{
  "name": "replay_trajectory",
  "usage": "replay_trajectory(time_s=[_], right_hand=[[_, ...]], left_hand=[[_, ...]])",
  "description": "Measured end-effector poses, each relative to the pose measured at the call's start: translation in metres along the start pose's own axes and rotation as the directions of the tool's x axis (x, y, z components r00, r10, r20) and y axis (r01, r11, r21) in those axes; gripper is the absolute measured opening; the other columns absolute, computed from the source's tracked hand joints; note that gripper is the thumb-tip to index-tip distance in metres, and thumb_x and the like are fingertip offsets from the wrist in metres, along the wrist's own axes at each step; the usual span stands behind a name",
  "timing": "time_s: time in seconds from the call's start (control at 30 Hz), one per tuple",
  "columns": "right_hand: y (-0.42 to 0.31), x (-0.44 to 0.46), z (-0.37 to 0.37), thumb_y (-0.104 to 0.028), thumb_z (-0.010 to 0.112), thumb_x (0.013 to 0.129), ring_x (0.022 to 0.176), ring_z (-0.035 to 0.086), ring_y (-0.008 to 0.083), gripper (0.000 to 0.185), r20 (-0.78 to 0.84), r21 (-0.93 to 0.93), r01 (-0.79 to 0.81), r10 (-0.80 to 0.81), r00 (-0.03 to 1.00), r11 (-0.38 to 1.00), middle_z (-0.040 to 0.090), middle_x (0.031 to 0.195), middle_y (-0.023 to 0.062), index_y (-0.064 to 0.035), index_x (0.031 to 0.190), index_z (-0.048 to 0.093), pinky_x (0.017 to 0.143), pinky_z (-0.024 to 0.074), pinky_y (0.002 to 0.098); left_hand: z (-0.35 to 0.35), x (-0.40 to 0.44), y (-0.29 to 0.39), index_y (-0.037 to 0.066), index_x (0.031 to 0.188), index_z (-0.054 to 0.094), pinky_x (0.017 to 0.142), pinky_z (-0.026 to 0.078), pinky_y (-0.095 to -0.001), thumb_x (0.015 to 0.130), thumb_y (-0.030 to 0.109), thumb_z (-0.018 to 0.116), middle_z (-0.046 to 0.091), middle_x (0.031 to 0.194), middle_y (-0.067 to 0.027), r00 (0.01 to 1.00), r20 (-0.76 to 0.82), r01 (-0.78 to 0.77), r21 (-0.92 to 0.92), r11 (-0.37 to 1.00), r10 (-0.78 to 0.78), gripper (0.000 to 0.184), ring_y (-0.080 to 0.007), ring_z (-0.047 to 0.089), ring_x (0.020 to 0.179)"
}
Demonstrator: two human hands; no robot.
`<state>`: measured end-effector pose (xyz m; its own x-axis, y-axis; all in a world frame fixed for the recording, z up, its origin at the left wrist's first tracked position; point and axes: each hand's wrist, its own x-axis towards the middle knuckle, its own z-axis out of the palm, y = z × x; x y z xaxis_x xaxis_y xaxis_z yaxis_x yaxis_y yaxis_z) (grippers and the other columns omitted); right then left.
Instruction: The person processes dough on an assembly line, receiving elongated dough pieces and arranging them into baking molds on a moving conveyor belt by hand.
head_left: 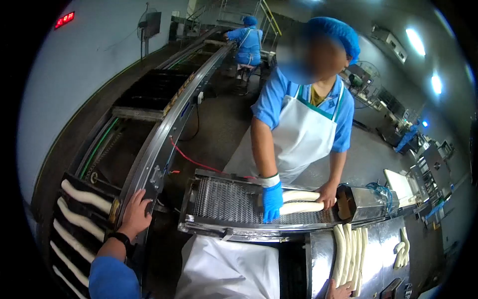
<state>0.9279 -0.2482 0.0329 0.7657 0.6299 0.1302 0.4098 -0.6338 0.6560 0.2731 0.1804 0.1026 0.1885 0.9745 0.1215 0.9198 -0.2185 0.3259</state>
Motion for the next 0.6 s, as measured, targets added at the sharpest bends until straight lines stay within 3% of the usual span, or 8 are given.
replay_trajectory(time_s=[0.07,0.17,0.27,0.43,0.6], right_hand=[[-0.005,0.006,-0.056,-0.040,0.055,0.084,0.101,0.060,0.0362,0.048,0.205,0.228,-0.240,0.194,0.959,0.944,0.063,0.105,0.0222,0.0003,0.110,0.064,0.086,0.0460,0.0483],[0.001,0.003,-0.115,-0.042,0.058,0.081,0.107,0.057,0.0400,0.061,0.231,0.373,-0.288,0.212,0.949,0.882,0.060,0.112,0.0246,0.0034,0.122,0.054,0.092,0.0439,0.0493],[0.010,0.004,-0.135,-0.044,0.059,0.080,0.111,0.055,0.0420,0.071,0.186,0.384,-0.240,0.180,0.966,0.892,0.057,0.119,0.0261,0.0033,0.132,0.046,0.097,0.0416,0.0489],[0.046,0.021,-0.101,-0.048,0.054,0.084,0.121,0.048,0.0418,0.076,0.265,0.443,-0.198,0.083,0.961,0.874,0.051,0.129,0.0288,0.0029,0.138,0.040,0.101,0.0381,0.0504],[0.095,0.023,-0.049,-0.046,0.054,0.086,0.121,0.047,0.0447,0.075,0.125,0.519,-0.093,0.032,0.992,0.850,0.048,0.130,0.0323,0.0039,0.139,0.038,0.102,0.0369,0.0510]], left_hand=[[0.008,-0.001,-0.001,0.000,0.110,0.061,0.113,0.028,-0.0421,0.069,0.007,0.062,0.040,0.141,-0.0190,1.000,-0.005,0.008,0.002,1.000,-0.008,0.041,-0.0338,0.030,0.137],[0.019,-0.011,-0.004,0.000,0.110,0.061,0.113,0.029,-0.0424,0.071,0.007,0.062,0.040,0.141,-0.0189,0.997,-0.057,-0.046,0.020,0.999,0.047,0.040,-0.0337,0.030,0.137],[0.004,-0.025,0.037,0.000,0.112,0.061,0.113,0.029,-0.0422,0.072,0.007,0.062,0.039,0.142,-0.0185,1.000,0.003,-0.010,-0.006,1.000,0.010,0.040,-0.0332,0.030,0.138],[0.002,-0.058,0.085,-0.001,0.114,0.060,0.113,0.028,-0.0423,0.073,0.009,0.061,0.037,0.144,-0.0183,1.000,0.012,0.026,0.015,1.000,-0.026,0.042,-0.0327,0.029,0.138],[0.003,-0.106,0.123,-0.001,0.113,0.061,0.113,0.030,-0.0422,0.072,0.009,0.061,0.040,0.141,-0.0190,0.999,-0.045,0.005,0.048,0.999,-0.003,0.042,-0.0331,0.032,0.136]])
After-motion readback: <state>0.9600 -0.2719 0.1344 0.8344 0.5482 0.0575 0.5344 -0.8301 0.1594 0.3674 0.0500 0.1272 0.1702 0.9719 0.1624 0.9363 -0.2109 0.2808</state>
